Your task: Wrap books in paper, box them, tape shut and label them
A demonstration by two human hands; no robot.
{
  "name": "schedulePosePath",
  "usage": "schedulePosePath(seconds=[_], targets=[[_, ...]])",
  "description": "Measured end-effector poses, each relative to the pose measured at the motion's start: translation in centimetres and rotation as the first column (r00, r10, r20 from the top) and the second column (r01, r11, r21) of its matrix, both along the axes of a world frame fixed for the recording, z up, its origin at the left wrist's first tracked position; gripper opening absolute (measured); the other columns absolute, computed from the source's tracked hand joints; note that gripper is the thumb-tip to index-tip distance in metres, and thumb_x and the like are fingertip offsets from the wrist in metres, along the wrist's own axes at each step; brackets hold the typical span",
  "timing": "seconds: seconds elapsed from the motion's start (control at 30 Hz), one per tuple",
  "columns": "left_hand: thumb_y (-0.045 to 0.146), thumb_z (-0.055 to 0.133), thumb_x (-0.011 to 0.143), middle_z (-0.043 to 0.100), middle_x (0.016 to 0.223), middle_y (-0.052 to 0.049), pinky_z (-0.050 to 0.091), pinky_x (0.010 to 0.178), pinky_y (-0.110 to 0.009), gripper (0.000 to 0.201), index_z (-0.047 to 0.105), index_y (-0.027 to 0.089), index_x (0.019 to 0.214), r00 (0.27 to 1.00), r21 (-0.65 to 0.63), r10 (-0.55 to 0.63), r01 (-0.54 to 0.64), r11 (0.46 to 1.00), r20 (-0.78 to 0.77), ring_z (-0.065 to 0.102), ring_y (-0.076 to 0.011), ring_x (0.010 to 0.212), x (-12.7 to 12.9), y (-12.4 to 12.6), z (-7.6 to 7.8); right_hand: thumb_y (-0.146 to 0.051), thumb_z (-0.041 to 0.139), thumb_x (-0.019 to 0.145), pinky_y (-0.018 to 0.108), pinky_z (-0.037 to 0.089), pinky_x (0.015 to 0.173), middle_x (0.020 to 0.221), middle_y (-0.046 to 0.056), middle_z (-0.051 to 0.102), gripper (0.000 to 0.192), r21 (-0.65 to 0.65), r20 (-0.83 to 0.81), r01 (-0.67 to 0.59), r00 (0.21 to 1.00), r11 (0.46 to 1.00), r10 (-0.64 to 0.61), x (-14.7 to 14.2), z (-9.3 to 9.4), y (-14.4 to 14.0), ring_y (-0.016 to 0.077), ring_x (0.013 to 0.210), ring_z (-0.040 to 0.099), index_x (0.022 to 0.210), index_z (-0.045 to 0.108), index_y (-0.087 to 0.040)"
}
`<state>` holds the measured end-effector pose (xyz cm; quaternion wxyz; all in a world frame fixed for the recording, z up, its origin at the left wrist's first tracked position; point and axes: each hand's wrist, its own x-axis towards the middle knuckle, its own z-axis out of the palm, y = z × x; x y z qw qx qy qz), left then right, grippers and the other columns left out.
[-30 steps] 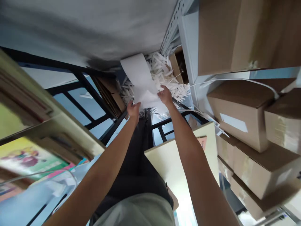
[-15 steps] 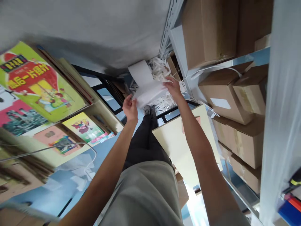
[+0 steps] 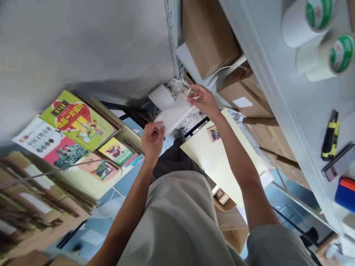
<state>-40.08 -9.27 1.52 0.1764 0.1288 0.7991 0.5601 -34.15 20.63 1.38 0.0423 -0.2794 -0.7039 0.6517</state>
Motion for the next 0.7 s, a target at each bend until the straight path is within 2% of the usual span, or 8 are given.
schedulePosePath(seconds=[0.1, 0.2, 0.3, 0.4, 0.47, 0.53, 0.63, 0.7], targets=[[0.047, 0.081, 0.101, 0.077, 0.118, -0.007, 0.062, 0.07, -0.022, 0.028, 0.087, 0.024, 0.116, 0.989, 0.032, -0.052, 0.048, 0.998, 0.141, 0.072, -0.013, 0.084, 2.0, -0.1, 2.0, -0.073, 0.094, 0.089, 0.041, 0.075, 0.088, 0.117, 0.004, 0.081, 0.075, 0.059, -0.021, 0.038, 0.999, 0.998, -0.037, 3.6, 3.0, -0.2, 0.0242, 0.101, 0.079, 0.148, 0.071, -0.034], [0.054, 0.086, 0.096, 0.079, 0.102, -0.005, 0.067, 0.073, -0.025, 0.038, 0.086, 0.022, 0.116, 0.942, 0.039, -0.077, 0.068, 0.997, 0.326, 0.073, -0.0135, 0.078, 4.7, 0.1, 3.2, -0.074, 0.092, 0.091, 0.039, 0.074, 0.087, 0.116, 0.004, 0.08, 0.074, 0.132, -0.019, 0.079, 0.997, 0.988, -0.077, 8.2, 5.7, -0.4, 0.0239, 0.104, 0.079, 0.148, 0.072, -0.033], [0.065, 0.091, 0.087, 0.075, 0.086, -0.001, 0.07, 0.072, -0.029, 0.054, 0.085, 0.02, 0.117, 0.856, 0.067, -0.107, 0.085, 0.994, 0.505, 0.073, -0.0146, 0.073, 7.8, 0.6, 3.6, -0.075, 0.092, 0.09, 0.039, 0.073, 0.087, 0.118, 0.004, 0.08, 0.075, 0.199, 0.019, 0.12, 0.992, 0.972, -0.127, 13.8, 8.1, -0.7, 0.0241, 0.105, 0.078, 0.147, 0.074, -0.032], [0.067, 0.096, 0.079, 0.074, 0.092, -0.002, 0.068, 0.065, -0.026, 0.06, 0.084, 0.02, 0.115, 0.767, 0.073, -0.122, 0.098, 0.993, 0.63, 0.074, -0.015, 0.077, 10.8, 1.1, 3.3, -0.073, 0.094, 0.089, 0.043, 0.072, 0.088, 0.128, 0.005, 0.081, 0.075, 0.257, 0.105, 0.139, 0.98, 0.956, -0.171, 20.1, 10.0, -1.1, 0.0256, 0.104, 0.077, 0.15, 0.074, -0.033], [0.065, 0.098, 0.076, 0.072, 0.093, -0.002, 0.065, 0.06, -0.023, 0.061, 0.083, 0.021, 0.115, 0.72, 0.053, -0.125, 0.121, 0.991, 0.682, 0.075, -0.0159, 0.081, 12.8, 1.3, 2.8, -0.069, 0.095, 0.088, 0.047, 0.072, 0.09, 0.134, 0.006, 0.082, 0.078, 0.288, 0.208, 0.118, 0.961, 0.95, -0.182, 24.4, 10.8, -1.3, 0.0276, 0.103, 0.077, 0.154, 0.073, -0.035], [0.064, 0.097, 0.076, 0.071, 0.093, -0.002, 0.063, 0.058, -0.022, 0.06, 0.082, 0.021, 0.116, 0.706, 0.035, -0.142, 0.164, 0.986, 0.694, 0.076, -0.017, 0.083, 14.8, 1.6, 2.4, -0.066, 0.095, 0.088, 0.05, 0.07, 0.094, 0.134, 0.008, 0.084, 0.08, 0.284, 0.342, 0.07, 0.924, 0.956, -0.169, 28.7, 11.1, -1.5, 0.0298, 0.102, 0.078, 0.158, 0.072, -0.034], [0.06, 0.094, 0.078, 0.072, 0.098, -0.004, 0.065, 0.058, -0.024, 0.055, 0.081, 0.022, 0.115, 0.724, 0.01, -0.183, 0.237, 0.972, 0.665, 0.078, -0.019, 0.085, 18.2, 2.1, 2.0, -0.061, 0.095, 0.086, 0.051, 0.067, 0.099, 0.128, 0.011, 0.087, 0.083, 0.184, 0.536, -0.036, 0.841, 0.982, -0.07, 34.9, 10.9, -1.9, 0.0337, 0.105, 0.081, 0.16, 0.073, -0.03], [0.056, 0.092, 0.078, 0.072, 0.1, -0.005, 0.066, 0.059, -0.026, 0.049, 0.081, 0.021, 0.111, 0.741, -0.016, -0.198, 0.271, 0.963, 0.641, 0.078, -0.0201, 0.086, 20.7, 2.3, 1.9, -0.056, 0.098, 0.081, 0.049, 0.065, 0.099, 0.119, 0.01, 0.089, 0.082, 0.083, 0.603, -0.101, 0.797, 0.991, 0.031, 38.8, 10.6, -2.4, 0.0362, 0.11, 0.081, 0.155, 0.076, -0.028]])
